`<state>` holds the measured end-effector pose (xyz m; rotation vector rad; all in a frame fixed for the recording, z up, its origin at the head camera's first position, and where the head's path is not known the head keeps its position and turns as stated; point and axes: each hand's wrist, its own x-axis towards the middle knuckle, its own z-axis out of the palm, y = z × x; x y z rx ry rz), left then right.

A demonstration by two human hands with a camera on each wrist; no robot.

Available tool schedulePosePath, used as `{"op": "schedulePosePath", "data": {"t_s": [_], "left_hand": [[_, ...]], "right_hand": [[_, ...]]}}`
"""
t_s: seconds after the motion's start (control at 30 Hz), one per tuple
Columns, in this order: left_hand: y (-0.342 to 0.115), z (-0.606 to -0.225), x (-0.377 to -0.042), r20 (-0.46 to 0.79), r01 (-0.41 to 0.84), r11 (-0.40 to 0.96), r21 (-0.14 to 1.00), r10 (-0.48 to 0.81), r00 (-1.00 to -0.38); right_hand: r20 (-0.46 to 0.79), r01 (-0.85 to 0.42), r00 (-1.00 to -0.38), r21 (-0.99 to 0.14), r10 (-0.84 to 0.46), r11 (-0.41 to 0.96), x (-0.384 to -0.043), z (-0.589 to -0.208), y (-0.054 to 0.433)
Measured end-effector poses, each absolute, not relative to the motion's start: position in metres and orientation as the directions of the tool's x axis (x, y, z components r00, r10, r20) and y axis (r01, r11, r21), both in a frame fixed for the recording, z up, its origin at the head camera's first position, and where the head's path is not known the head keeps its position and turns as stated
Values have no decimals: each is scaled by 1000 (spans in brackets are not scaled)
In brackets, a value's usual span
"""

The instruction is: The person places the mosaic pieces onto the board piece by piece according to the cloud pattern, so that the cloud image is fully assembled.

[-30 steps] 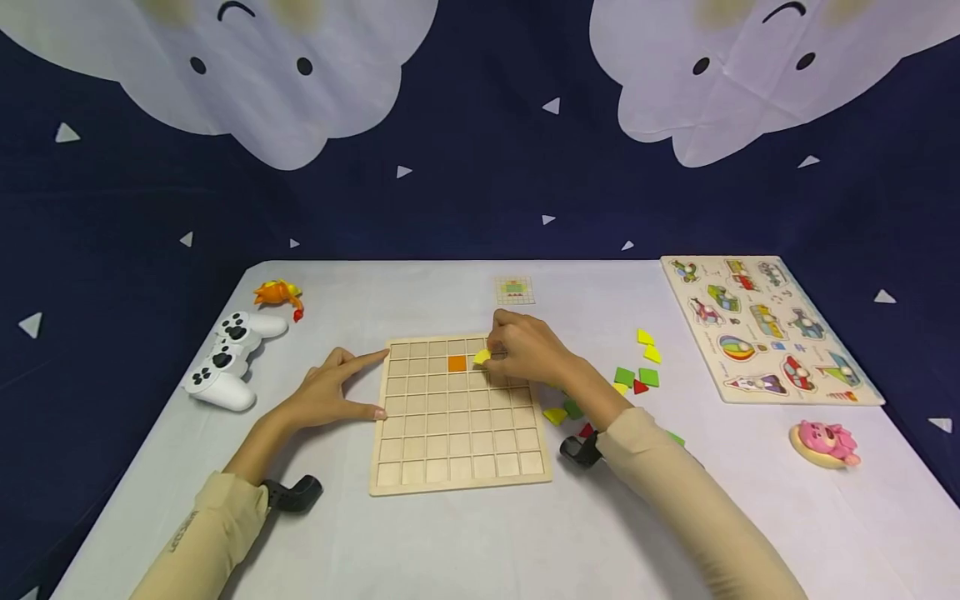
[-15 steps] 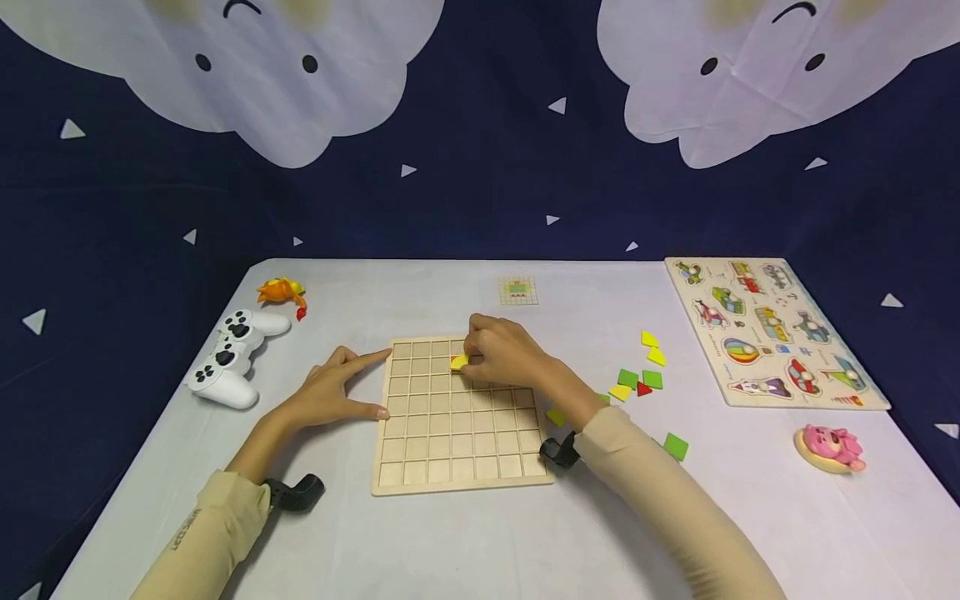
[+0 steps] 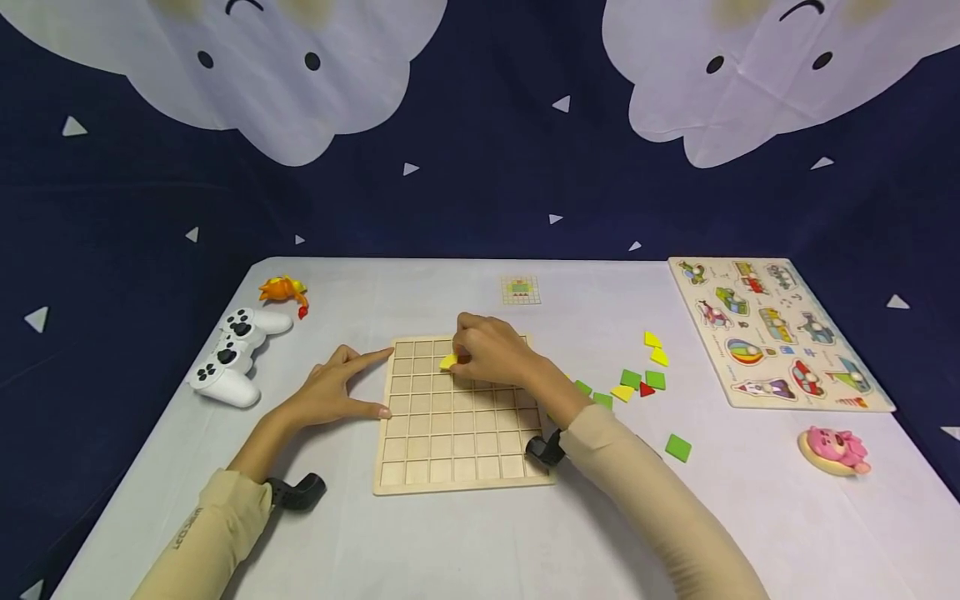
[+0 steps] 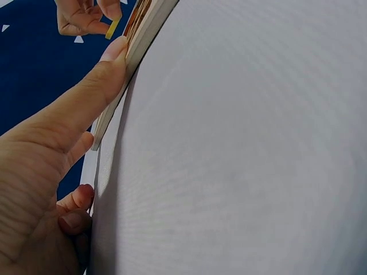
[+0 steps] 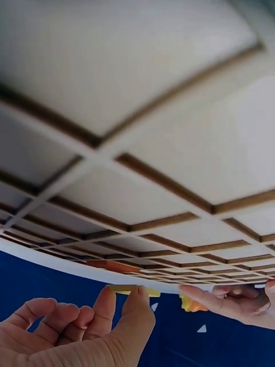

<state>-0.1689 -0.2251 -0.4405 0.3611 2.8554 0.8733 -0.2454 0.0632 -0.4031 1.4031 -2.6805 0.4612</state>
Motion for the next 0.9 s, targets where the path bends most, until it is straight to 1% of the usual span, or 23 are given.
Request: {"op": "schedulePosePath", "data": {"t_s": [0.4,0.57,0.67,0.77,0.9], "left_hand": [[-225,-441,-169,-56,191,802,565,269,-962],[-225,-442,-170,-51,194,801,566,269,-962],[-226,-442,-170,-47,196,800,567,269,-962],[-225,-443,-170,-45,197,799,568,270,-962],[-225,-443,-171,-42,198,798,569,268,-962]], "right_hand": [[179,-830,-554,-197,-813,522,-247,-407,54],[181,-833,-546,-215,-818,509,-248,-410,55],[173,-822,-559,-245,-811,514,-249,-410,55],[151,-794,-590,-285,-793,537,-249,-410,54],[88,-736,-639,-359,-764,574,-249,-408,52]]}}
